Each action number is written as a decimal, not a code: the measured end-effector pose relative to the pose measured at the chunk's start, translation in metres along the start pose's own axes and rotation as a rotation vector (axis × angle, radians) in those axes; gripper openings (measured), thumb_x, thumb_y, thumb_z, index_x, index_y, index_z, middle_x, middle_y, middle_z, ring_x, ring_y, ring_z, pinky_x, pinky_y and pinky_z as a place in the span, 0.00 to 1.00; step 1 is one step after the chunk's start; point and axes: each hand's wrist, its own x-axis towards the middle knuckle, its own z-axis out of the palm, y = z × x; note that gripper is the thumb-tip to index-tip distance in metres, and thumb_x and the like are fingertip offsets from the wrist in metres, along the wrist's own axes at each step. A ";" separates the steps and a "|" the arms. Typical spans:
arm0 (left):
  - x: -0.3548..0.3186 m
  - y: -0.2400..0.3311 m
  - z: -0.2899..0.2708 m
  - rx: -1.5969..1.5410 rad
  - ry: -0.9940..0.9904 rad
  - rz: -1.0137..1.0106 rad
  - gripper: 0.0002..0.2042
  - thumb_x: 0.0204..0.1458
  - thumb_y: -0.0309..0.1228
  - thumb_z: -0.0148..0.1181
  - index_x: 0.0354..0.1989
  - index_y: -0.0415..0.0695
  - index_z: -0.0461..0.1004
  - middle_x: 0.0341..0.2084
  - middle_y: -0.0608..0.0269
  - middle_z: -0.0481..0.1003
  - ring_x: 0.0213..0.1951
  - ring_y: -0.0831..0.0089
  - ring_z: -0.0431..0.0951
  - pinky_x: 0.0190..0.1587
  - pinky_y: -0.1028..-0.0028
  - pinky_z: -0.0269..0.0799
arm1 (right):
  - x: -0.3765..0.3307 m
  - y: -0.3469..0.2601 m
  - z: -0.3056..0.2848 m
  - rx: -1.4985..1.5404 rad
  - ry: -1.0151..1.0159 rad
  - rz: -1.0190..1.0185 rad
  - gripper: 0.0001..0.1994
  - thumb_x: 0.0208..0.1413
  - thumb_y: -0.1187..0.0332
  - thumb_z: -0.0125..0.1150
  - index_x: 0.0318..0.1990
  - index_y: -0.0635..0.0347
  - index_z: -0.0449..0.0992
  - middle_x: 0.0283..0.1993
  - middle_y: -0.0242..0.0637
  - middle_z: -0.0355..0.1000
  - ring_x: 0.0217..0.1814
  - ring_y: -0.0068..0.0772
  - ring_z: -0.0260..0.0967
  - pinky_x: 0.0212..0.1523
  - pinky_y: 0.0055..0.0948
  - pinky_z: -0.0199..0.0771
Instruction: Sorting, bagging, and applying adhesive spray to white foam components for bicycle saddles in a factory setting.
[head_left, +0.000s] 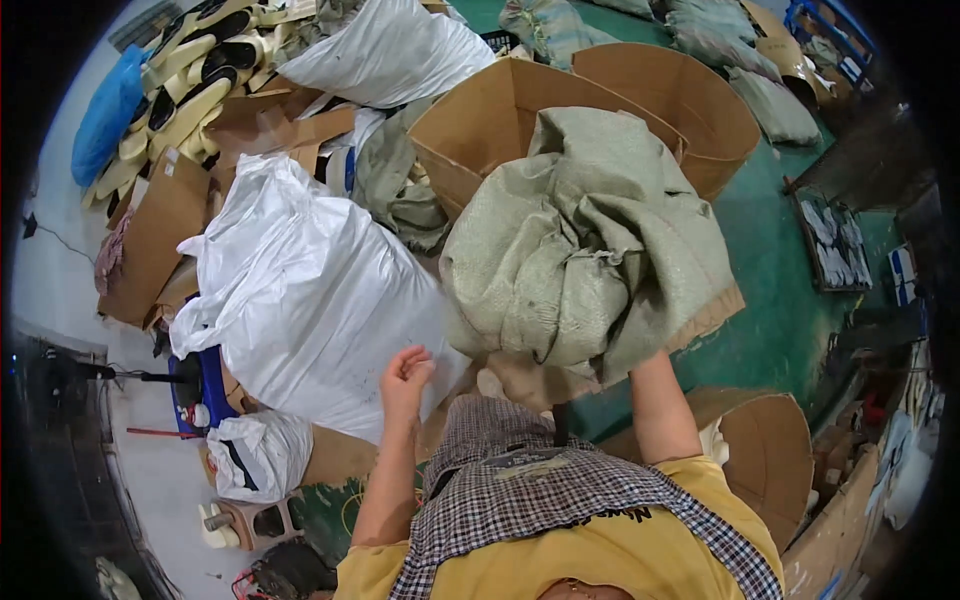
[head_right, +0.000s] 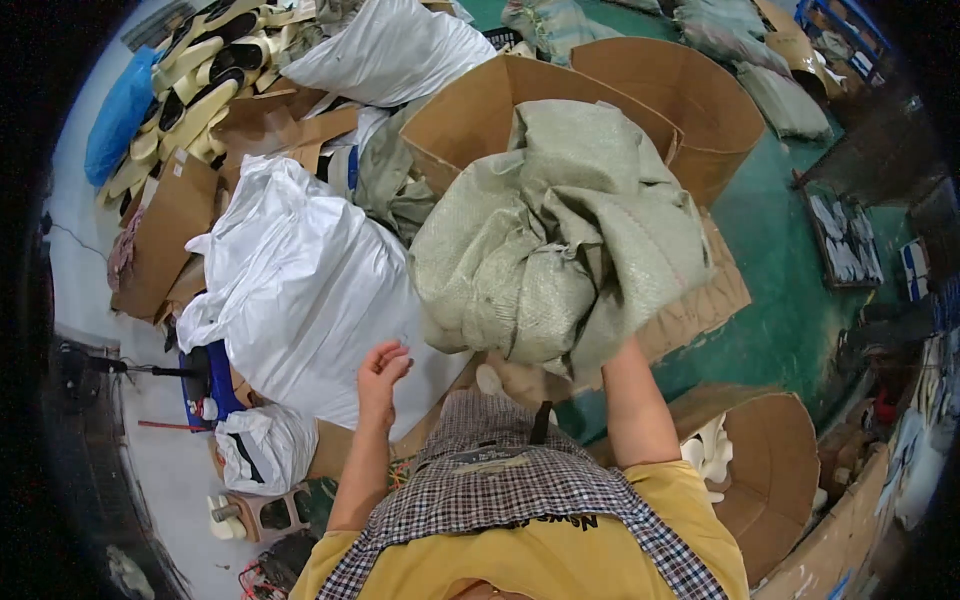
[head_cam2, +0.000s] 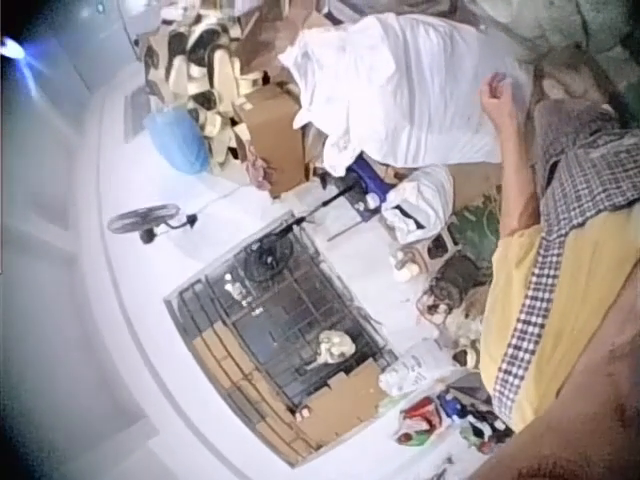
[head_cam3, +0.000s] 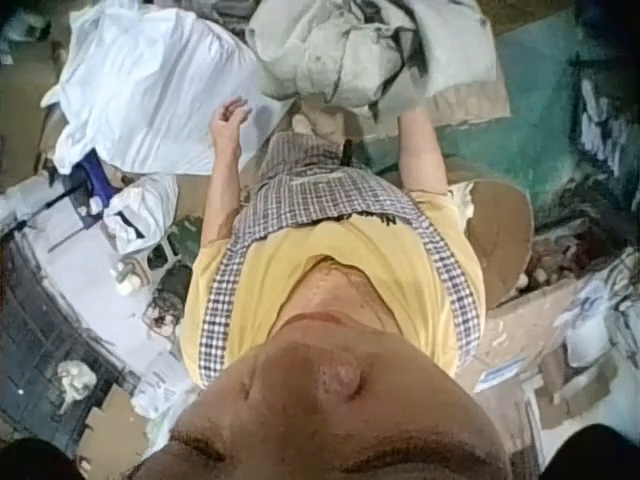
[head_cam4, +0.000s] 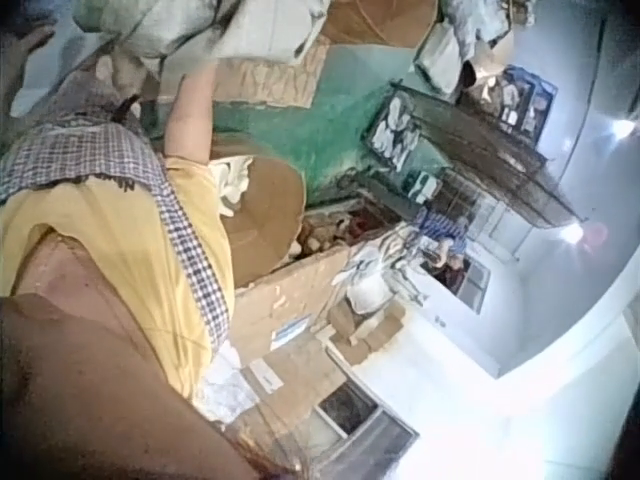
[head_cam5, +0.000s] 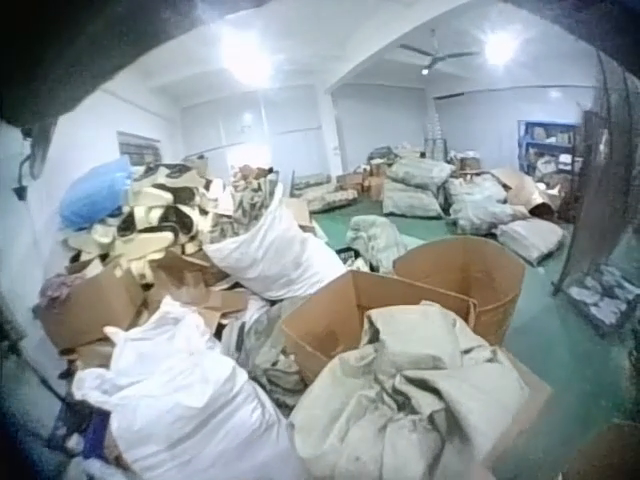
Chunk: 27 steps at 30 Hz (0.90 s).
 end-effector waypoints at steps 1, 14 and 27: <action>0.012 -0.001 0.010 -0.065 -0.079 -0.080 0.19 0.44 0.24 0.58 0.48 0.40 0.68 0.40 0.60 0.73 0.37 0.74 0.73 0.41 0.77 0.68 | 0.012 -0.002 -0.001 0.067 0.026 0.049 0.23 0.59 0.58 0.48 0.60 0.58 0.59 0.60 0.35 0.58 0.60 0.31 0.55 0.60 0.30 0.57; 0.191 0.096 0.122 0.500 -0.816 0.412 0.29 0.39 0.37 0.65 0.51 0.40 0.67 0.48 0.53 0.69 0.52 0.66 0.66 0.57 0.71 0.57 | 0.149 0.053 0.064 -0.298 -0.322 0.397 0.24 0.59 0.59 0.48 0.60 0.59 0.58 0.59 0.35 0.59 0.59 0.32 0.56 0.59 0.31 0.59; 0.306 0.079 0.107 0.462 -0.326 0.401 0.25 0.39 0.35 0.63 0.49 0.43 0.69 0.49 0.56 0.70 0.52 0.61 0.68 0.55 0.66 0.61 | 0.300 0.112 0.078 -0.477 -0.488 0.541 0.25 0.59 0.59 0.48 0.61 0.60 0.57 0.58 0.36 0.60 0.58 0.33 0.57 0.57 0.31 0.60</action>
